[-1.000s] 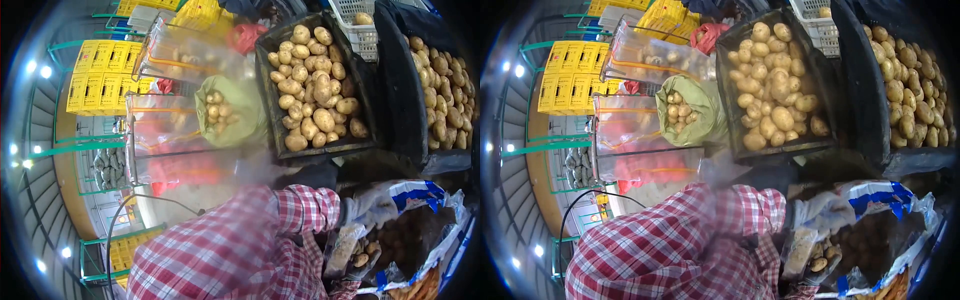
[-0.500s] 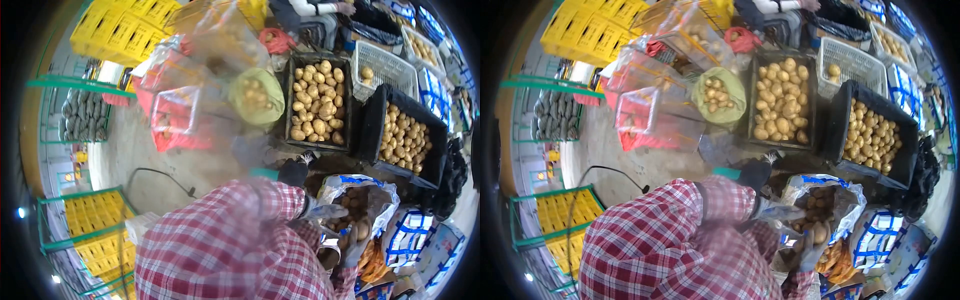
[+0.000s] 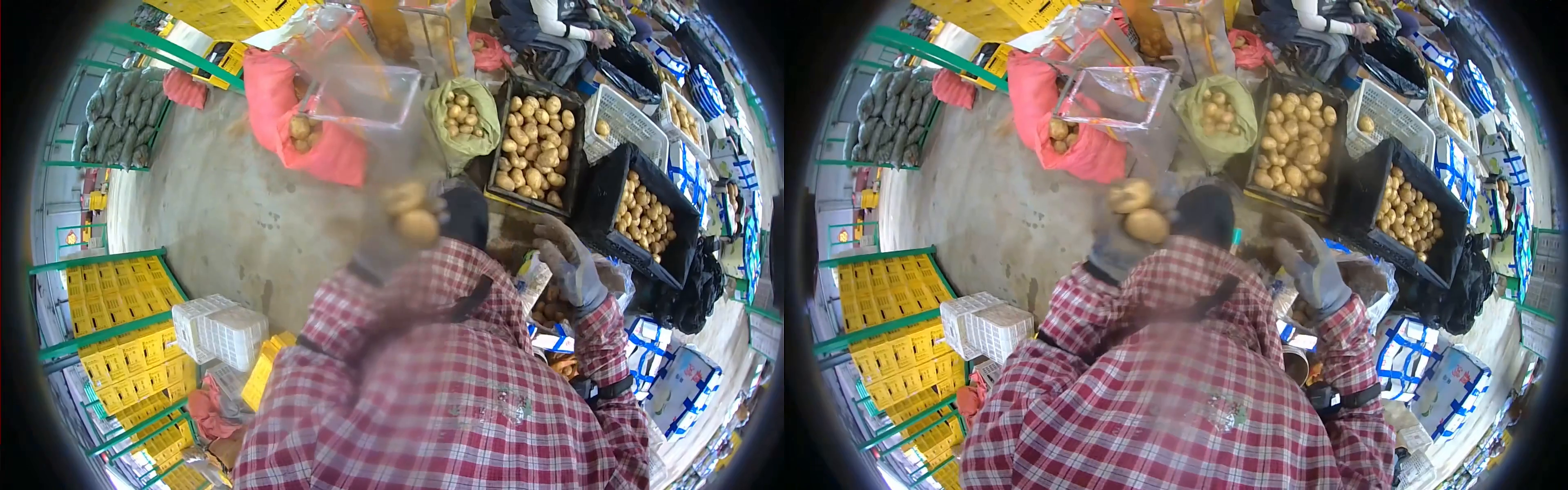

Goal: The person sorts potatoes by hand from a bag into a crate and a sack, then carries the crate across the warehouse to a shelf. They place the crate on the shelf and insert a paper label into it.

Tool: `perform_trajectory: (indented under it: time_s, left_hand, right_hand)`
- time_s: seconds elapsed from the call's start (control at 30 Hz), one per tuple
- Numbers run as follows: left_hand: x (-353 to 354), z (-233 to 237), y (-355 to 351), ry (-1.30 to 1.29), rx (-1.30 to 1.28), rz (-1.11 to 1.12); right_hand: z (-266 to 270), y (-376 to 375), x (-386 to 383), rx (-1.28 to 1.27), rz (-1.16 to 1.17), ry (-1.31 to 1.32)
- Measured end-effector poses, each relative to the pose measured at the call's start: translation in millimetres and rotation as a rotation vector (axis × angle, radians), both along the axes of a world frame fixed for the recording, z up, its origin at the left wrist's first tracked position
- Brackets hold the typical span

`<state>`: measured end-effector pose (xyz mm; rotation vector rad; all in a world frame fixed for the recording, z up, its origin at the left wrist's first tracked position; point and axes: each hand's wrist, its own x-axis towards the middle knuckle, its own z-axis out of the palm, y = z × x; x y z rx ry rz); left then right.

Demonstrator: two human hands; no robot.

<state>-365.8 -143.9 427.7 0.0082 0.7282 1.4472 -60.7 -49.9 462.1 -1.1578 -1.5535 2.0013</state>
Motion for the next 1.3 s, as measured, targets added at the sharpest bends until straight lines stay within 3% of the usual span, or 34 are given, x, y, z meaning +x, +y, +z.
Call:
perform_trajectory:
  time_s: [0.07, 0.17, 0.3, 0.43, 0.47, 0.5, 0.57, 0.67, 0.73, 0.77, 0.8, 0.87, 0.93, 1.0, 1.03, 1.17, 1.3]
  left_hand:
    - [-67.1, -25.5, -31.2, 0.003, 0.054, 0.146]
    - [-129.7, -19.4, -71.6, 0.054, -0.104, 0.33]
    - [-196.9, -33.5, -84.0, 0.065, -0.214, 0.421]
    - [-300.7, -69.9, -56.8, 0.065, -0.266, 0.317]
    - [-334.0, -78.2, -38.2, 0.12, -0.268, 0.259]
    - [-357.3, -85.4, -29.5, 0.156, -0.288, 0.221]
    - [-405.9, -87.7, -14.5, 0.124, -0.356, 0.236]
    - [-472.0, -76.9, 15.4, 0.234, -0.231, 0.125]
    - [-496.7, -76.0, 24.9, 0.236, -0.273, 0.095]
    - [-505.3, -77.0, 26.5, 0.233, -0.294, 0.084]
    - [-512.0, -82.1, 27.3, 0.238, -0.299, 0.036]
    - [-523.4, -97.9, 27.1, 0.256, -0.304, -0.056]
    - [-520.4, -107.3, 27.2, 0.25, -0.263, -0.093]
    - [-515.3, -101.4, 35.1, 0.199, -0.294, -0.103]
    - [-516.4, -107.4, 34.1, 0.203, -0.246, -0.123]
    - [-524.1, -106.6, 37.4, 0.123, -0.295, -0.051]
    - [-550.6, -97.6, 41.1, 0.233, -0.257, -0.084]
  right_hand:
    - [-20.3, 7.4, -2.3, 0.057, -0.037, -0.092]
    - [-50.1, 26.7, -23.6, -0.107, -0.089, -0.103]
    - [-115.9, 66.5, -89.2, 0.086, -0.114, -0.075]
    - [-113.9, 109.3, -227.2, -0.028, -0.259, -0.156]
    - [-109.3, 116.0, -263.5, 0.09, -0.148, -0.192]
    - [-100.6, 119.8, -299.9, -0.082, -0.143, -0.05]
    - [-111.1, 127.8, -372.5, 0.269, 0.094, -0.257]
    - [-109.0, 146.0, -488.1, 0.278, -0.27, 0.085]
    - [-94.8, 194.5, -533.4, 0.353, -0.261, -0.192]
    - [-111.4, 222.1, -554.6, 0.535, -0.156, -0.349]
    - [-128.1, 249.6, -575.4, 0.716, -0.041, -0.503]
    - [-103.0, 289.3, -633.2, 0.571, 0.407, -0.761]
    - [-193.9, 328.9, -667.9, 0.556, 0.633, -0.892]
    - [-279.5, 358.8, -681.9, 0.501, 0.689, -0.915]
    - [-284.6, 356.0, -684.3, 0.507, 0.763, -0.784]
    - [-195.7, 314.1, -686.6, 0.661, 0.68, -0.807]
    - [-234.3, 290.2, -698.5, 0.774, 0.506, -1.025]
